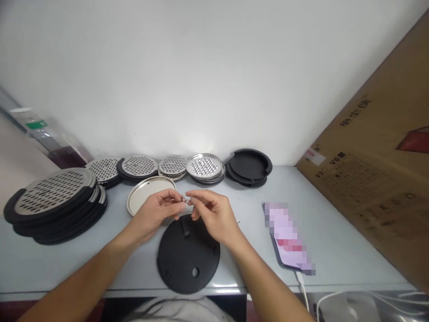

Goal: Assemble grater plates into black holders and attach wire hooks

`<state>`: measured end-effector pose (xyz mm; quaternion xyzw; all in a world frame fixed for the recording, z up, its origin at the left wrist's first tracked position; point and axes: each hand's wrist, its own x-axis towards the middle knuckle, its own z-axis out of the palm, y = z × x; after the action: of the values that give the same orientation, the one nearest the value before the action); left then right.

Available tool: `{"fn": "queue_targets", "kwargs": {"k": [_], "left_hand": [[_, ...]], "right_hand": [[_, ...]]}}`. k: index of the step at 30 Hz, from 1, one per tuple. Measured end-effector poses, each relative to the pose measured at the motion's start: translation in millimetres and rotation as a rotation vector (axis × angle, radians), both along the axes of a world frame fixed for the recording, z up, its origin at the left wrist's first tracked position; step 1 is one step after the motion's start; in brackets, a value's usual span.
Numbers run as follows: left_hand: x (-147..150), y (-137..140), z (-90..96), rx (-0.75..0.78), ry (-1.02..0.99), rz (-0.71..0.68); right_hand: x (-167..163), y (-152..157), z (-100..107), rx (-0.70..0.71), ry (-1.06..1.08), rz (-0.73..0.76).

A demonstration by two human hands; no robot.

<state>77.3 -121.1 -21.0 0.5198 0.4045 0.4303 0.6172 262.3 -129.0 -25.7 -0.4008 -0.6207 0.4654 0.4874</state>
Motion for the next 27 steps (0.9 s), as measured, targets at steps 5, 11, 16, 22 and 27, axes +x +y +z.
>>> {"fn": "queue_targets", "kwargs": {"k": [5, 11, 16, 22, 27], "left_hand": [[6, -6, -7.0, 0.204, 0.023, 0.045], [7, -7, -5.8, 0.168, 0.007, 0.162], [5, -9, -3.0, 0.231, 0.122, 0.249], [-2, -1, -0.6, 0.09, 0.084, -0.007], [-5, 2, 1.0, 0.13, 0.227, -0.044]], "right_hand": [[-3, -2, 1, 0.026, 0.054, 0.022], [-1, 0, 0, 0.136, 0.006, -0.005], [1, 1, -3, 0.234, -0.188, -0.014], [-3, -1, -12, 0.527, -0.758, -0.006], [-8, -5, -15, 0.634, -1.112, -0.107]]}}
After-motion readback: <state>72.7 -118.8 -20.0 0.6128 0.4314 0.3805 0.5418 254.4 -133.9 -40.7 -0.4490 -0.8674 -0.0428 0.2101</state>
